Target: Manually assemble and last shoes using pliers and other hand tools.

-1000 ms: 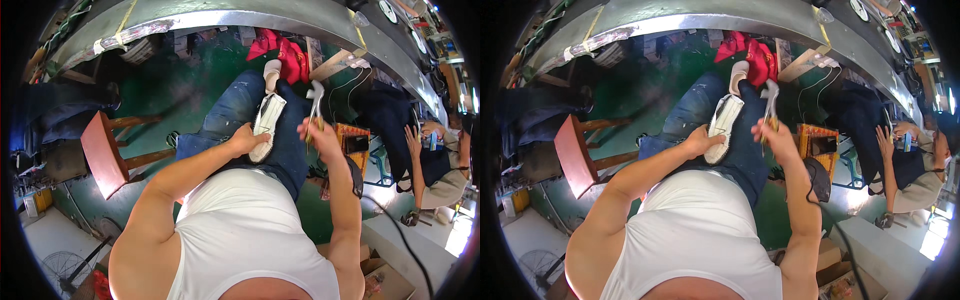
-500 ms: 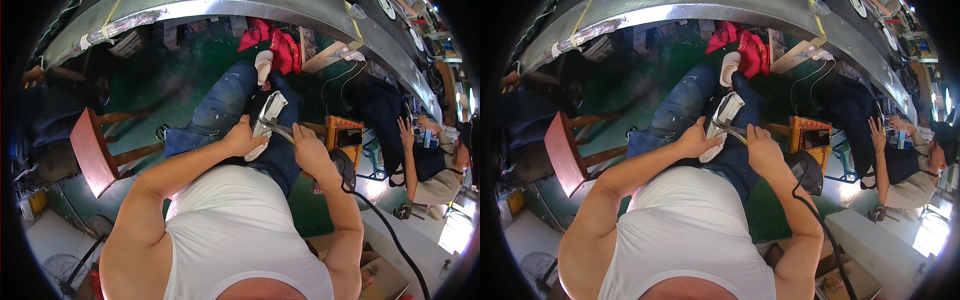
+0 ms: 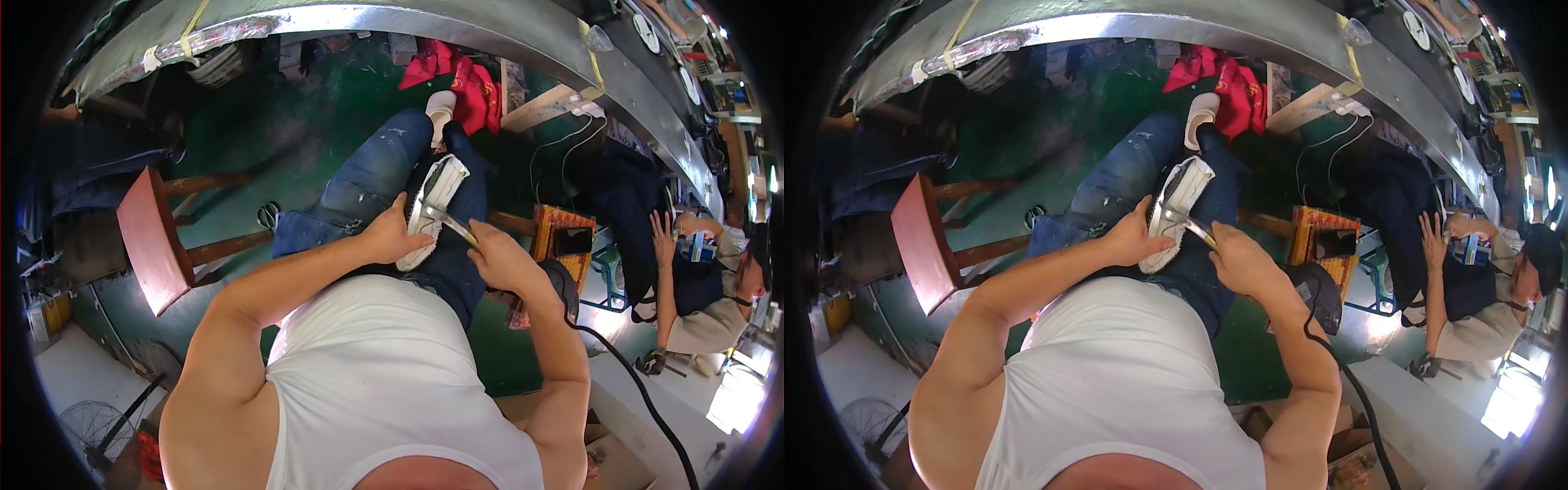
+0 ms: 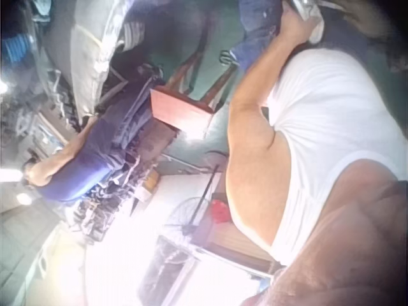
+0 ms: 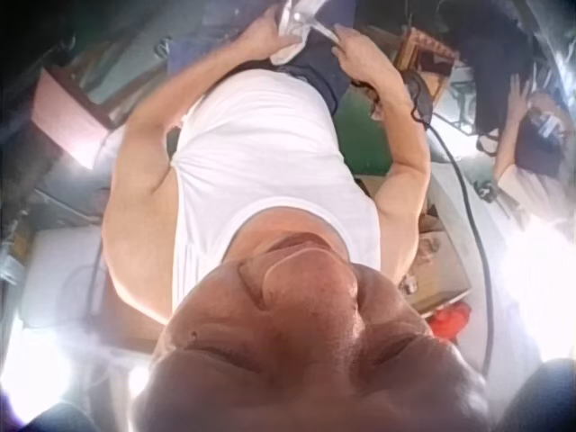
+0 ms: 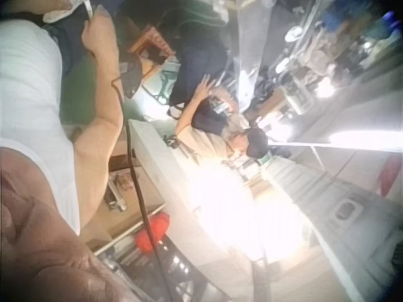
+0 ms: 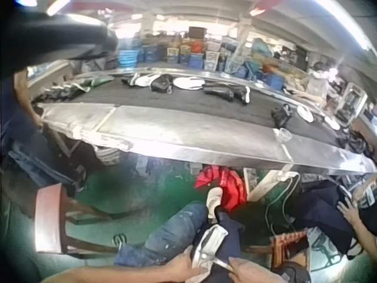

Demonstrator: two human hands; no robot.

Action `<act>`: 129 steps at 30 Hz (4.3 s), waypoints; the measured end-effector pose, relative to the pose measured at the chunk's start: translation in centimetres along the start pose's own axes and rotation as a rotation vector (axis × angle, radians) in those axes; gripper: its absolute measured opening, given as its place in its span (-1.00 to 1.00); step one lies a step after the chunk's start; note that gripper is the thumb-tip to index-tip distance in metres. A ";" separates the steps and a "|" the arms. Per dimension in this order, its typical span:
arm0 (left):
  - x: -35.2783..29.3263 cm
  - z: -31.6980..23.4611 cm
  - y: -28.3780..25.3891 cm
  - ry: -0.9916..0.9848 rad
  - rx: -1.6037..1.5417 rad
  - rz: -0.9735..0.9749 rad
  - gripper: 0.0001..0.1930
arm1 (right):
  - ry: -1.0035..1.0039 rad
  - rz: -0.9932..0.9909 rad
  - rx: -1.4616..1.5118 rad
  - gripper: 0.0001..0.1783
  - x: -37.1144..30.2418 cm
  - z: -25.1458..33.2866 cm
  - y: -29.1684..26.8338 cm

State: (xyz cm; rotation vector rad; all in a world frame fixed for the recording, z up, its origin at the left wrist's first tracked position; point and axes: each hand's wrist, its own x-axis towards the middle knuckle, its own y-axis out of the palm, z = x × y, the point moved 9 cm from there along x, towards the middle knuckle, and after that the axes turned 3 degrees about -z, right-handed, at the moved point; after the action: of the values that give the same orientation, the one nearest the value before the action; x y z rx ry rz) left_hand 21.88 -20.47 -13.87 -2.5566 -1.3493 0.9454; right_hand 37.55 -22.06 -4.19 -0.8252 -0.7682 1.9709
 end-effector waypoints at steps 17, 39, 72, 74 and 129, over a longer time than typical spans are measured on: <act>1.5 3.3 0.8 -0.526 -0.793 -0.295 -0.34 | 0.159 -0.077 0.058 -0.73 0.4 -1.1 4.3; 0.6 -3.1 -0.3 0.205 0.350 -0.169 -0.40 | 0.324 -0.170 -0.062 -0.68 -1.6 -6.1 2.3; 4.2 -0.3 -3.2 -0.153 -0.105 -0.233 -0.29 | 0.503 -0.236 0.794 -0.50 -0.2 -8.5 4.2; 3.1 -1.9 -3.7 0.004 -0.220 -0.220 -0.31 | 0.491 -0.373 0.934 -0.51 0.0 -9.3 3.8; 32.2 -37.6 -32.5 0.653 0.081 -0.527 -0.32 | -0.007 -0.907 -0.587 -0.59 17.9 -10.4 -27.6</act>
State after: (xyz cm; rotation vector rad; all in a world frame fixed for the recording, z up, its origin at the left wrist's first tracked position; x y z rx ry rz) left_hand 33.34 31.22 12.61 -1.9902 -1.5696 0.0584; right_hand 50.73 8.19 5.90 -0.6136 -1.4479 0.9425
